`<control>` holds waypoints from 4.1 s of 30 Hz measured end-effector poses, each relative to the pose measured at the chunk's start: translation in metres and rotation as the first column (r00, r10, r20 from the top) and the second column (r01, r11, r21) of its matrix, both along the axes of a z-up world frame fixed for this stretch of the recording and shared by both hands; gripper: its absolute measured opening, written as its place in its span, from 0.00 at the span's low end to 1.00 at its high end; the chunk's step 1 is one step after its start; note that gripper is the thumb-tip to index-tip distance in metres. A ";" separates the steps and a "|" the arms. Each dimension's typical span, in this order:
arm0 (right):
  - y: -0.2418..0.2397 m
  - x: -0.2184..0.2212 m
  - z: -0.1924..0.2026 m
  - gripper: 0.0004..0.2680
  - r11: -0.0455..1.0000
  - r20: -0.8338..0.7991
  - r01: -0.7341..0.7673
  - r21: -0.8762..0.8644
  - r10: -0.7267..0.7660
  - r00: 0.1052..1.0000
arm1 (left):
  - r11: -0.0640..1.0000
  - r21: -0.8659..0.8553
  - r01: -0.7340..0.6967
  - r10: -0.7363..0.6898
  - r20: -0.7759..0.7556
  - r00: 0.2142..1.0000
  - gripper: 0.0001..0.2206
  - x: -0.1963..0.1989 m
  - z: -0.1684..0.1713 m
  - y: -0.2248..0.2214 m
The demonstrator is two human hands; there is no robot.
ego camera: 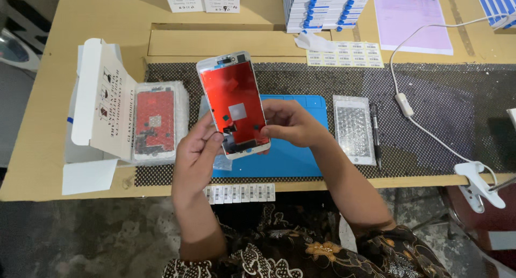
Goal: The person handles a white smartphone and its replacement components, including a screen and internal assembly, by removing them from protective plastic sleeves and aligning the new screen with the device body.
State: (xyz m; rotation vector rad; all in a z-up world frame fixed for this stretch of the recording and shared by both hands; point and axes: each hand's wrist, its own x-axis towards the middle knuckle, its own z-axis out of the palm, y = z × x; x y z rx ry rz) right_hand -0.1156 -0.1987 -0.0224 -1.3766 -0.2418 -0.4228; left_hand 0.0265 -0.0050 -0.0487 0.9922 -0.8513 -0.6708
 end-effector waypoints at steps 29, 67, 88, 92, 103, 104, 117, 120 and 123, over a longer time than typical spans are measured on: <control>-0.007 0.000 -0.010 0.10 0.988 -0.048 0.103 -0.114 -0.109 0.993 | 0.993 0.040 -0.113 0.105 0.163 0.981 0.13 0.003 -0.007 0.002; -0.020 -0.004 -0.032 0.08 0.992 -0.106 0.039 -0.124 -0.052 0.993 | 0.982 0.141 -0.126 0.094 0.214 0.972 0.12 -0.006 0.016 0.005; -0.011 -0.003 -0.018 0.06 0.999 -0.150 0.031 -0.011 -0.032 0.988 | 0.981 0.158 -0.115 0.085 0.182 0.980 0.18 -0.011 0.028 0.004; -0.008 -0.002 -0.014 0.05 1.000 -0.142 0.013 -0.014 -0.015 0.990 | 0.983 0.152 -0.104 0.081 0.150 0.985 0.16 -0.009 0.018 0.003; -0.008 -0.001 -0.016 0.06 0.996 -0.108 0.015 -0.090 -0.025 0.994 | 0.974 0.195 -0.111 0.073 0.195 0.978 0.19 -0.012 0.034 0.005; -0.013 -0.002 -0.026 0.07 0.995 -0.114 0.025 -0.100 -0.037 0.993 | 0.972 0.207 -0.108 0.068 0.192 0.979 0.19 -0.012 0.033 0.004; -0.011 0.003 -0.025 0.06 0.980 -0.043 0.120 -0.156 -0.128 0.991 | 0.980 0.172 -0.096 0.054 0.237 0.970 0.19 -0.018 0.032 -0.004; -0.016 0.002 -0.027 0.04 0.974 0.042 0.222 -0.055 -0.220 0.975 | 0.994 0.086 -0.065 0.054 0.130 0.990 0.16 -0.021 0.033 -0.004; -0.035 0.004 -0.050 0.08 0.920 0.151 0.372 0.124 -0.388 0.909 | 0.994 -0.044 -0.101 0.109 0.247 0.963 0.19 -0.019 0.026 -0.006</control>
